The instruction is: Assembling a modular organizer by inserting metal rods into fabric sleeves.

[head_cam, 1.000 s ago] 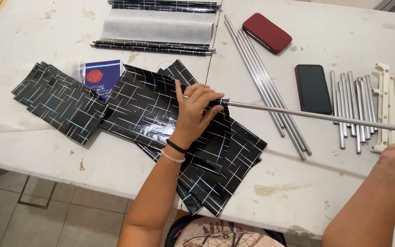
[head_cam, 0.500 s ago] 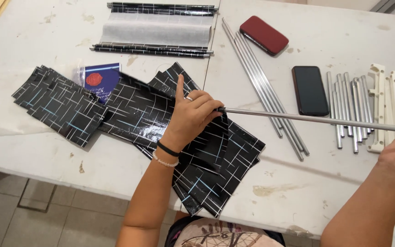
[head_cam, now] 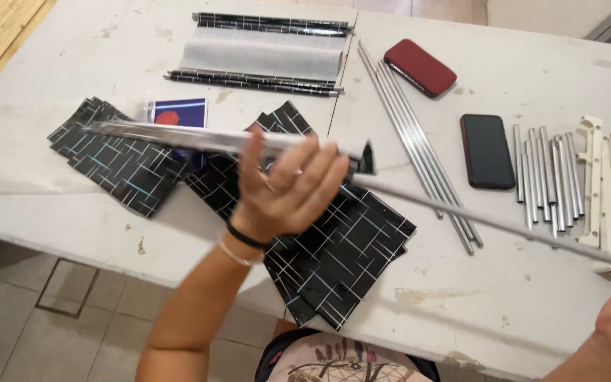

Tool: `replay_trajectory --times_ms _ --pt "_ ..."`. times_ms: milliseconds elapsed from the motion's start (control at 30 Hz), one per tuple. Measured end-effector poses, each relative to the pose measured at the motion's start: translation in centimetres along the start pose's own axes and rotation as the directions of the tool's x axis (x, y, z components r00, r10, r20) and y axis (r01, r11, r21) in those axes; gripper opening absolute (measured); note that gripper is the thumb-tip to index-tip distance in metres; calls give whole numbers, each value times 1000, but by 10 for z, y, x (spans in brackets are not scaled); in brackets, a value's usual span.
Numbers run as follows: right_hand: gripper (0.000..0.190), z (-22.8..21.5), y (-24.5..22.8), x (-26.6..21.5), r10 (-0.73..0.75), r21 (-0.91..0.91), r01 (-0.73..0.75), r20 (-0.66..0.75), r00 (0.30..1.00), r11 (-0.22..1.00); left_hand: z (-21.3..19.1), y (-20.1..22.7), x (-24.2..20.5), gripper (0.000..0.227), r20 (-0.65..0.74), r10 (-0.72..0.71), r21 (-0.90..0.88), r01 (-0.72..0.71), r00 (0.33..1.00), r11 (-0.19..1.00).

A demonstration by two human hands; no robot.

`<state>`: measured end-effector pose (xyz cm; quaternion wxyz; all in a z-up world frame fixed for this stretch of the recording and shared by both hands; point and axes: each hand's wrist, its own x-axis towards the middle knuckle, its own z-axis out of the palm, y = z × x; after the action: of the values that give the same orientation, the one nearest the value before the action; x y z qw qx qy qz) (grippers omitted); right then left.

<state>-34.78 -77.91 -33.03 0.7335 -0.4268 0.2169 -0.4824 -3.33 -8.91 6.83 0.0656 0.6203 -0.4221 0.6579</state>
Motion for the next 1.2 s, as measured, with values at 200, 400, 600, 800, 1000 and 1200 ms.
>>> replay_trajectory --times_ms 200,400,600,800,1000,1200 --pt "22 -76 5 -30 66 -54 -69 -58 996 996 -57 103 -70 15 263 -131 -44 148 956 988" --pt "18 -11 -25 -70 161 -171 -156 15 987 973 -87 126 -63 21 447 -379 -53 447 810 893" --pt "19 170 -90 -148 212 -496 -194 -21 977 846 -70 129 -85 17 572 -544 -76 700 614 710" --pt "37 167 -97 -164 229 -677 -125 66 971 725 -75 137 -92 21 625 -539 -87 737 565 670" --pt "47 173 -99 -160 222 -695 -192 -48 974 693 -78 133 -100 23 617 -444 -106 628 650 771" --pt "52 230 -122 -195 352 -669 -226 57 934 708 -82 137 -100 26 637 -392 -155 608 664 779"
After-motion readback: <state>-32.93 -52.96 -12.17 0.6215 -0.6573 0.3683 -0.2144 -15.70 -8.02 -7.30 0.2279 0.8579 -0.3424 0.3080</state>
